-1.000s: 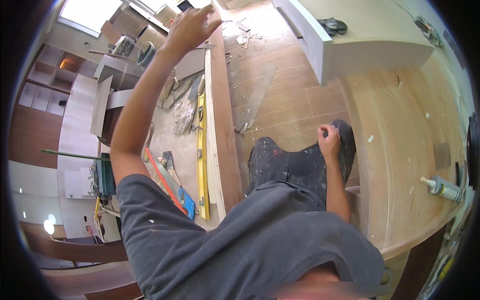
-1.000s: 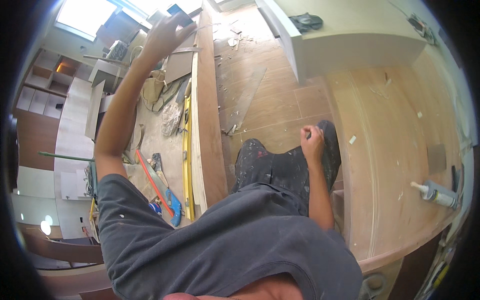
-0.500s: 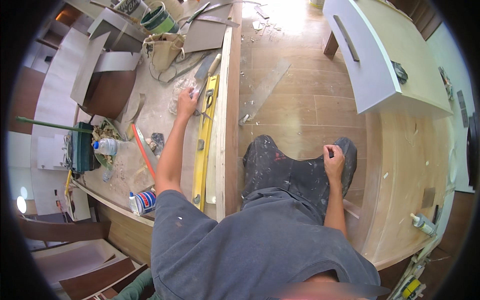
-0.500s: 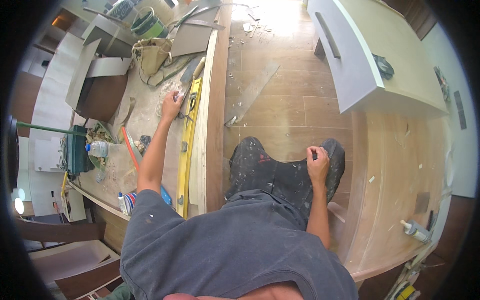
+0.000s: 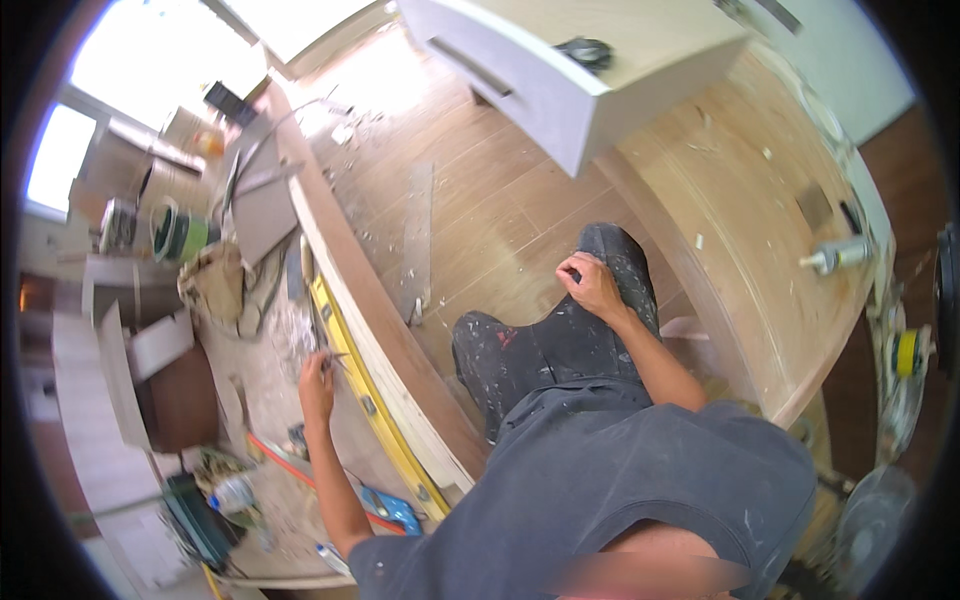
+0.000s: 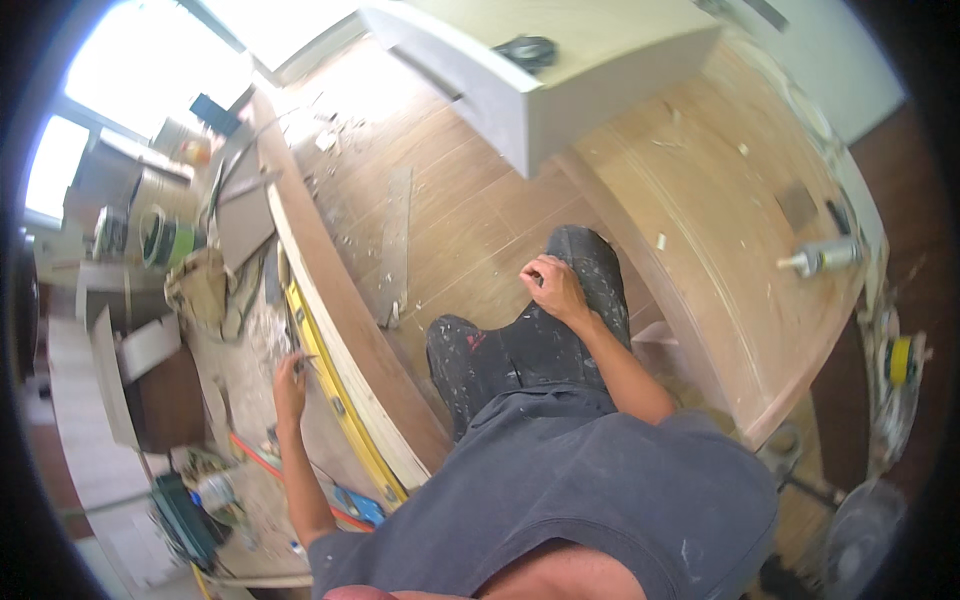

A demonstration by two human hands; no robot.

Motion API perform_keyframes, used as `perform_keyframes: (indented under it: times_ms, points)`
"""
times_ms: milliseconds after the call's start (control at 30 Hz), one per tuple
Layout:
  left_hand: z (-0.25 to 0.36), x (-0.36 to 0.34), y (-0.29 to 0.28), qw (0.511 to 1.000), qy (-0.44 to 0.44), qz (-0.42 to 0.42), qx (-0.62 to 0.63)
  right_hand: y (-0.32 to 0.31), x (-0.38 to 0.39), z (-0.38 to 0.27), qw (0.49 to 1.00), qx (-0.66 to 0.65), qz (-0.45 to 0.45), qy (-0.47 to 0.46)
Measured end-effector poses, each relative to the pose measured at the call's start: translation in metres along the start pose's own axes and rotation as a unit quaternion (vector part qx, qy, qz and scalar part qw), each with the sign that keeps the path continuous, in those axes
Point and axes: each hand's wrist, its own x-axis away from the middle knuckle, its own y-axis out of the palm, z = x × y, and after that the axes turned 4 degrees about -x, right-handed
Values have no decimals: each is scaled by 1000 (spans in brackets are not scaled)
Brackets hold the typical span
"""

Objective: The person trims excess edge banding from a white cabinet door using scissors, then sands the edges with a sanding block. The person flips the door to work on different sides and continues trimming and sanding the edges.

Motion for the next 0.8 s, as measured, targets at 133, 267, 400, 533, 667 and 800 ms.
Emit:
perform_keyframes:
  times_ms: [133,267,400,533,667,800]
  points:
    - [14,0,-35,992,-70,46,93,-1,9,-3,993,-102,19,49]
    - [115,-18,-59,945,-27,50,321,-6,20,-55,969,-243,33,26]
    - [255,-27,-52,878,44,-78,470,-39,27,-144,952,-292,13,-93]
    - [357,-23,-5,777,90,-190,593,-68,31,-172,936,-292,41,-191]
    - [417,-27,23,729,121,-215,638,-115,40,-159,965,-152,72,-201]
    - [469,-17,19,712,132,-225,652,-155,63,-166,966,-195,125,-115]
